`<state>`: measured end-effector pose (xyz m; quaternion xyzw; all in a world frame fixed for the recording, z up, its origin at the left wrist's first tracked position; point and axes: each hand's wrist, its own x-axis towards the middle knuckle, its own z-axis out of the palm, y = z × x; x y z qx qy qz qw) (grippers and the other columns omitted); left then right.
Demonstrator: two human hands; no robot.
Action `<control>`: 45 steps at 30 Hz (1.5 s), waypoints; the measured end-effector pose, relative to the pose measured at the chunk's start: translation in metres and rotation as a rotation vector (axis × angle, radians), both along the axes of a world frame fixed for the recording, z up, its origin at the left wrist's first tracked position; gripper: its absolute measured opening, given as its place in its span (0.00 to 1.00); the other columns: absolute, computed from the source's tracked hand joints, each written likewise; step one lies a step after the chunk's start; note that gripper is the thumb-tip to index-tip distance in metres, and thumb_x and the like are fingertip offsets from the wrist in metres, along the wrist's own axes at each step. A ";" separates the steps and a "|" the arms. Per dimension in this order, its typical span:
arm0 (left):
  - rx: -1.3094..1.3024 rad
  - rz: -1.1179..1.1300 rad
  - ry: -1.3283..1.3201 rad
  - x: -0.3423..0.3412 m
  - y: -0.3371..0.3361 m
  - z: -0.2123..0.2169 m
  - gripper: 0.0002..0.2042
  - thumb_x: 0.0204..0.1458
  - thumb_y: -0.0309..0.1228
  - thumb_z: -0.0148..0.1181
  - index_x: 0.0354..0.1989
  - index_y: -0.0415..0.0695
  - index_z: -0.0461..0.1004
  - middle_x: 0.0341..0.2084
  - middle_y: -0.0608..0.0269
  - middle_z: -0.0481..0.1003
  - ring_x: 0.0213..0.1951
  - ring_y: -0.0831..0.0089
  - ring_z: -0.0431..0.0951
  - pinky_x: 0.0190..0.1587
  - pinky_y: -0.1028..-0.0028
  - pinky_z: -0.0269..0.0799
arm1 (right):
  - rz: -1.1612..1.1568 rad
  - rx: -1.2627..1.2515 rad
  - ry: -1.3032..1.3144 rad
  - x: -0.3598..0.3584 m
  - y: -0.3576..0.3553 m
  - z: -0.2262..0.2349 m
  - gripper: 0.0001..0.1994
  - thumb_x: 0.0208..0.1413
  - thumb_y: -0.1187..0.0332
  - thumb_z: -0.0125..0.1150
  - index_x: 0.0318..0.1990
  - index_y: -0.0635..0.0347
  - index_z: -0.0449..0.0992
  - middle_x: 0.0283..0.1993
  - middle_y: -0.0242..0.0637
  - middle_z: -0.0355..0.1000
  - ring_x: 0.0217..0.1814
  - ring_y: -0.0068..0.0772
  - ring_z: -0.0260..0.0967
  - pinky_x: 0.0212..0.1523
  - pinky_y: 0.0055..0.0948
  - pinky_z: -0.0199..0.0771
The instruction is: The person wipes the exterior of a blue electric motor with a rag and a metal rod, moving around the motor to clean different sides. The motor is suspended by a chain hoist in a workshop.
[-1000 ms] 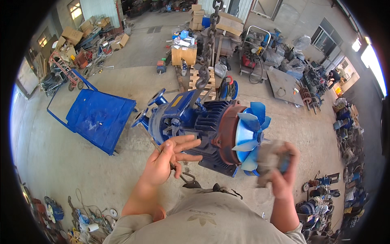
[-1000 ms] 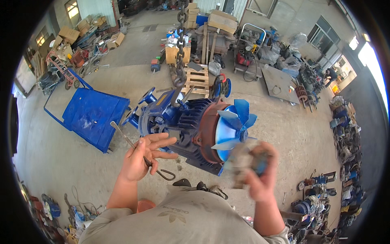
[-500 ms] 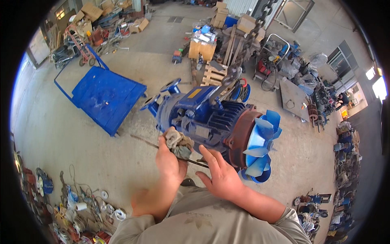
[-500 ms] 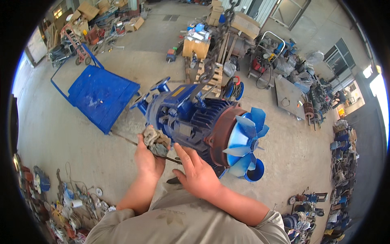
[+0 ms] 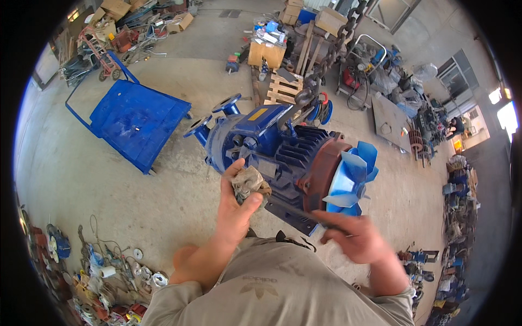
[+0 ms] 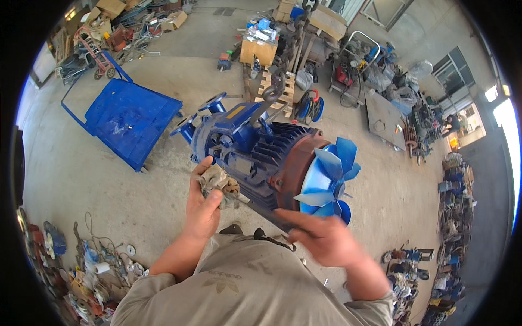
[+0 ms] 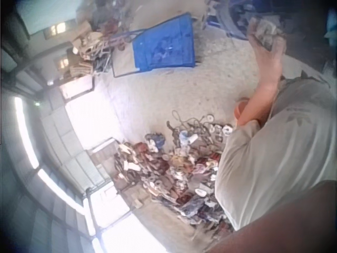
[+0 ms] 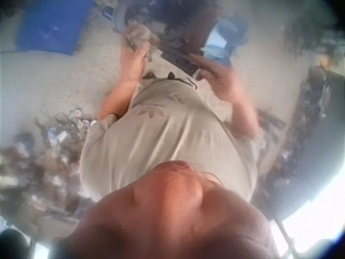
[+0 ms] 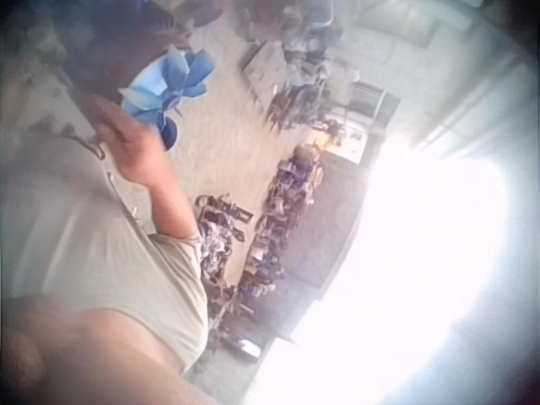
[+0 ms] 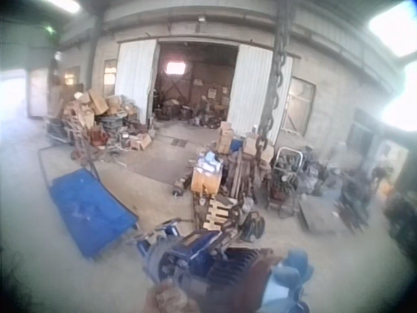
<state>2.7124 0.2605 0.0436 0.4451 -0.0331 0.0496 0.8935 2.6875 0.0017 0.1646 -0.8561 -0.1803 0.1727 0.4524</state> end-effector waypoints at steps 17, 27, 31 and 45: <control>0.940 0.183 -0.134 0.070 -0.004 -0.022 0.21 0.45 0.21 0.72 0.50 0.42 0.77 0.47 0.56 0.75 0.47 0.55 0.78 0.51 0.64 0.75 | -0.187 -0.440 -0.394 0.002 -0.063 0.089 0.25 0.47 0.87 0.60 0.54 0.62 0.84 0.25 0.40 0.78 0.22 0.32 0.75 0.24 0.28 0.72; 1.303 -0.098 -0.343 0.081 -0.014 -0.008 0.25 0.46 0.26 0.70 0.56 0.46 0.76 0.61 0.53 0.67 0.60 0.47 0.67 0.61 0.57 0.70 | 0.047 -0.670 -0.201 0.037 -0.038 0.127 0.25 0.45 0.86 0.57 0.53 0.61 0.84 0.26 0.41 0.79 0.25 0.36 0.80 0.25 0.30 0.77; 1.119 -0.242 -0.311 0.076 0.000 -0.018 0.30 0.49 0.27 0.72 0.63 0.46 0.71 0.63 0.49 0.64 0.63 0.46 0.66 0.65 0.57 0.67 | 0.081 -0.778 -0.193 0.048 -0.020 0.127 0.25 0.44 0.84 0.59 0.52 0.58 0.84 0.23 0.37 0.76 0.22 0.36 0.76 0.22 0.32 0.74; 0.854 -0.032 -0.237 0.060 -0.021 -0.067 0.37 0.46 0.23 0.76 0.68 0.43 0.66 0.63 0.49 0.61 0.61 0.48 0.69 0.61 0.57 0.69 | 0.317 -1.097 -0.286 0.070 0.033 0.116 0.30 0.42 0.75 0.65 0.58 0.49 0.80 0.21 0.30 0.67 0.18 0.37 0.67 0.21 0.37 0.68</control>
